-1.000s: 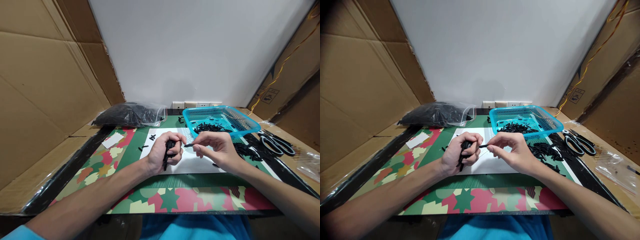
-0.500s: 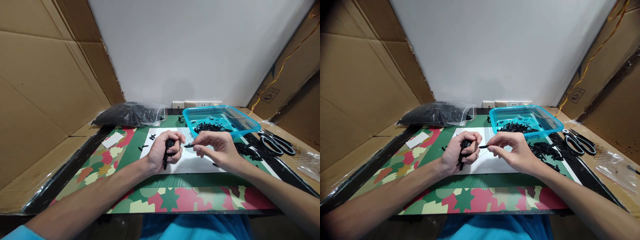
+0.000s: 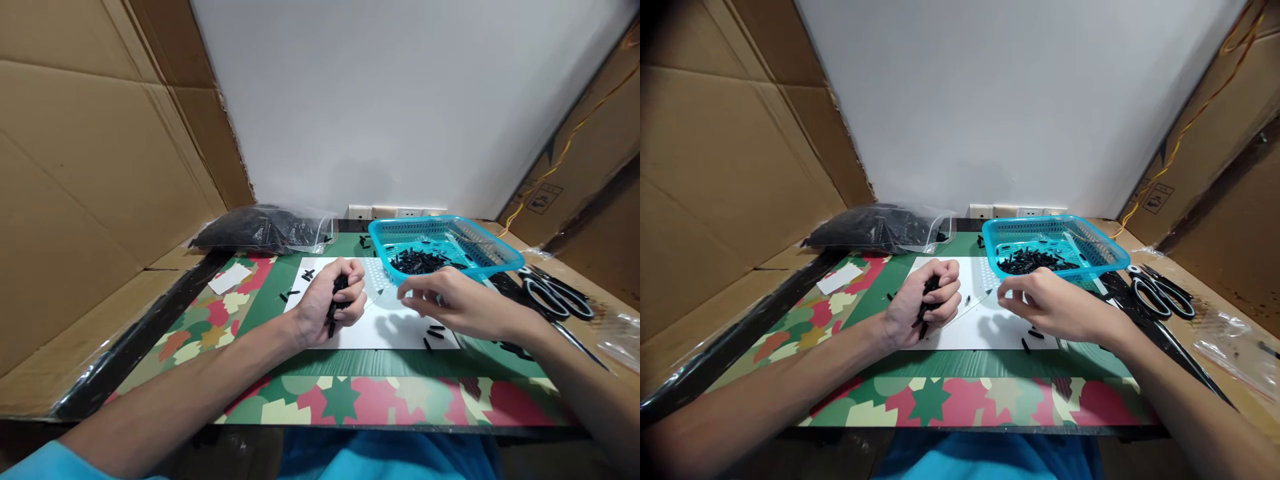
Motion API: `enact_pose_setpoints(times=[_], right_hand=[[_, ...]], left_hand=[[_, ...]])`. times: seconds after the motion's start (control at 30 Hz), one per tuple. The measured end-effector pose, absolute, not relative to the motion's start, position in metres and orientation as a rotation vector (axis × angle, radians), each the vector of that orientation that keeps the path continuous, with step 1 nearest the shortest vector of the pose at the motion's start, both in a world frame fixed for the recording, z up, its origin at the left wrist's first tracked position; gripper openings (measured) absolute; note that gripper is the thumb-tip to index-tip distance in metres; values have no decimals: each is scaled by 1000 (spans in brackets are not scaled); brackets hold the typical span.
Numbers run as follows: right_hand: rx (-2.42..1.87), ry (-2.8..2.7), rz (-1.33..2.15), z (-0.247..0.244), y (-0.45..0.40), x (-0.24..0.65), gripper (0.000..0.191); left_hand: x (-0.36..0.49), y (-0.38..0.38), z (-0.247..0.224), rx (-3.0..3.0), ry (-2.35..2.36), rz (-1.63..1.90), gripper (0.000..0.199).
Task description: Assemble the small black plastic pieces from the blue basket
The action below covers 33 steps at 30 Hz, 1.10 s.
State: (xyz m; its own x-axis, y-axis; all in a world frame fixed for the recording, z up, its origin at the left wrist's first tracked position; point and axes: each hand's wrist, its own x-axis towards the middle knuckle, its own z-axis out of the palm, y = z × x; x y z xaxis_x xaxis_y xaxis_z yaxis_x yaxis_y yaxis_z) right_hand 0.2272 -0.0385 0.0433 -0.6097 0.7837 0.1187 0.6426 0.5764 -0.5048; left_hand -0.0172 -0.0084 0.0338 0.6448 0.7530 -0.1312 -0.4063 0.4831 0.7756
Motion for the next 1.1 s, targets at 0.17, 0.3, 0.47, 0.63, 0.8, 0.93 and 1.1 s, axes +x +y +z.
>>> enact_pose_setpoints(times=[0.17, 0.3, 0.47, 0.63, 0.8, 0.93, 1.1], right_hand=[[-1149, -2388, 416, 15, -38, 198, 21], [-1174, -2494, 130, -8, -34, 185, 28], [-1330, -2444, 7, -15, -29, 181, 27], [-1301, -2414, -32, -21, -23, 184, 22], [-881, -2224, -11, -14, -27, 192, 21], [-649, -1989, 24, 3, -39, 192, 23], [-651, -1869, 283, 12, -47, 188, 22]], left_hand=[[-17, -9, 36, 805, 487, 744, 24], [-19, -4, 39, 819, 521, 793, 22], [-18, 3, 35, 833, 628, 808, 18], [-17, 4, 31, 892, 748, 809, 13], [-18, 5, 27, 1034, 839, 803, 12], [-18, 6, 24, 1128, 810, 692, 14], [-17, 3, 24, 1146, 741, 582, 13]])
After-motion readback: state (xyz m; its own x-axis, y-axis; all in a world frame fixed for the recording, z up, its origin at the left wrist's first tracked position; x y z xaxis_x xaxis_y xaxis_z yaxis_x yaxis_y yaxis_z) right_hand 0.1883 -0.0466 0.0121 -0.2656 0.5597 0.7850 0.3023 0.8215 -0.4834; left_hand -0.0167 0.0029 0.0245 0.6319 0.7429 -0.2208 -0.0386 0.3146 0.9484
